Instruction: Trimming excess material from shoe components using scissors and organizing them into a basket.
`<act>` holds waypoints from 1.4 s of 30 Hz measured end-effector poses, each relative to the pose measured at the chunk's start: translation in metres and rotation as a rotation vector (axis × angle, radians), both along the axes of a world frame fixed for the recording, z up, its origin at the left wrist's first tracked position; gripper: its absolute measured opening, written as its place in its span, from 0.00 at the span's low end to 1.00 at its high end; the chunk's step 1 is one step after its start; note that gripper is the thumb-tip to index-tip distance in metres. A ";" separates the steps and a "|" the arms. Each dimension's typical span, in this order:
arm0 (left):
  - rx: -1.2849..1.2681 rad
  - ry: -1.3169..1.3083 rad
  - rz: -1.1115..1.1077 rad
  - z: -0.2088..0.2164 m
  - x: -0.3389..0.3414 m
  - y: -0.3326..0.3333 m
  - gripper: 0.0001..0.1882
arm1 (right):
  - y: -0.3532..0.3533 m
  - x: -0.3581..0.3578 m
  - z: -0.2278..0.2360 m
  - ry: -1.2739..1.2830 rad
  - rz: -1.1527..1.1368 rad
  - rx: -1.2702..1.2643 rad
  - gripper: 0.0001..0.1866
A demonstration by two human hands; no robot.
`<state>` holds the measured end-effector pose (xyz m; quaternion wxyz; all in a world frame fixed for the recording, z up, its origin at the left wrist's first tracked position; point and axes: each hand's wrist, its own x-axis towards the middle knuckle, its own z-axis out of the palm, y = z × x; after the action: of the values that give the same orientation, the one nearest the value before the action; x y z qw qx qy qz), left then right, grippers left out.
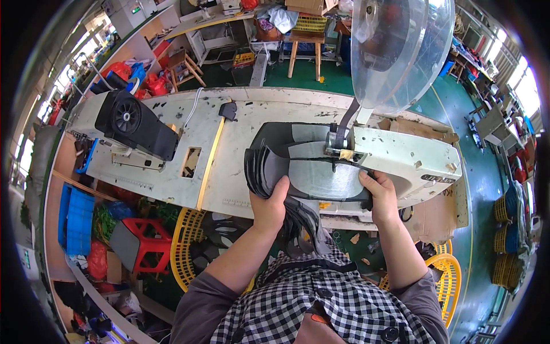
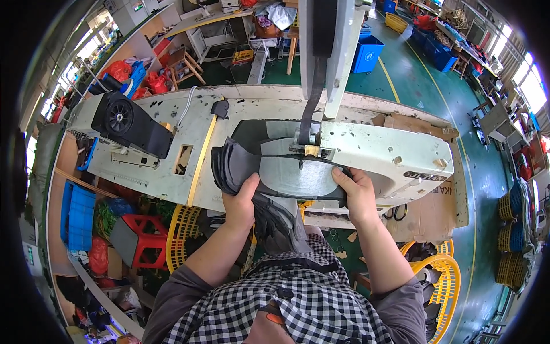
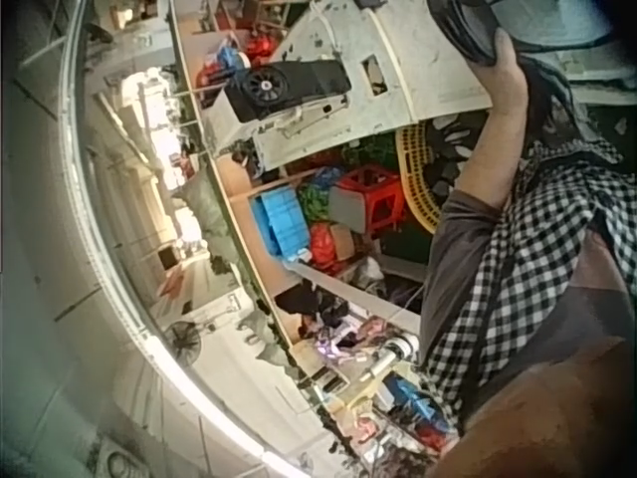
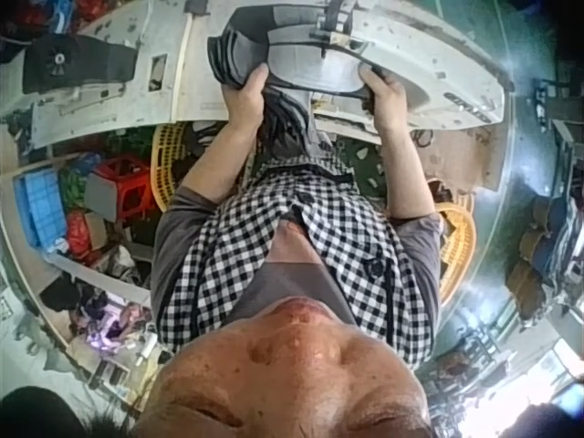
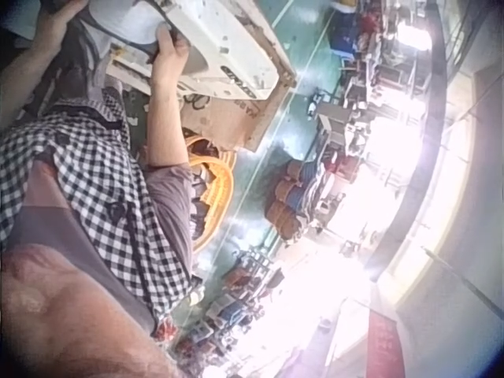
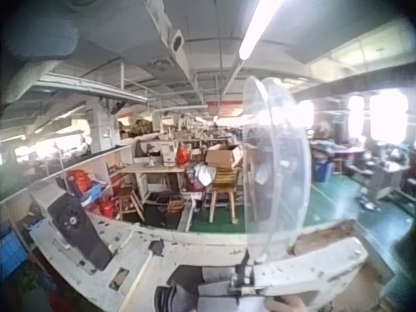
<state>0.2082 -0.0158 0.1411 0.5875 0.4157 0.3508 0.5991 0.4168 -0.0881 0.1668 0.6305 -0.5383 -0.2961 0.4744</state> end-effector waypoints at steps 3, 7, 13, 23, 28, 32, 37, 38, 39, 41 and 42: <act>-0.001 -0.002 -0.015 0.002 0.002 0.003 0.23 | 0.003 -0.003 -0.001 0.032 -0.046 0.040 0.16; -0.021 -0.026 0.003 0.012 0.009 0.010 0.24 | 0.016 0.010 -0.001 0.003 -0.054 -0.040 0.15; -0.099 0.057 -0.088 0.022 -0.020 -0.007 0.25 | -0.022 0.003 -0.014 0.283 0.337 0.027 0.32; 0.307 0.463 -0.307 0.036 -0.064 -0.048 0.30 | -0.071 -0.084 -0.022 -0.914 0.342 0.012 0.47; 0.533 0.799 -0.215 0.051 -0.067 -0.050 0.32 | -0.077 -0.051 0.017 -0.859 0.489 -0.215 0.37; 0.655 0.569 -0.147 0.059 -0.058 -0.040 0.30 | -0.075 -0.010 0.052 -0.572 0.440 -0.232 0.21; 0.298 0.185 -0.008 0.057 -0.013 -0.016 0.24 | -0.034 -0.003 0.044 -0.436 0.088 -0.070 0.07; 0.345 0.248 0.049 0.043 -0.010 -0.006 0.25 | -0.028 -0.006 0.038 -0.402 0.049 -0.116 0.08; 0.392 0.312 0.106 0.029 -0.009 0.002 0.26 | -0.023 -0.010 0.030 -0.404 0.056 -0.110 0.08; 0.281 0.308 0.069 0.026 -0.004 0.001 0.28 | -0.017 -0.011 0.012 -0.226 -0.084 -0.129 0.09; 0.306 0.330 0.068 0.027 -0.002 0.000 0.29 | -0.015 -0.009 0.008 -0.174 -0.112 -0.111 0.10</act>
<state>0.2066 -0.0161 0.1682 0.4316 0.5803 0.3609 0.5888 0.4082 -0.1035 0.1750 0.5972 -0.6273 -0.2921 0.4056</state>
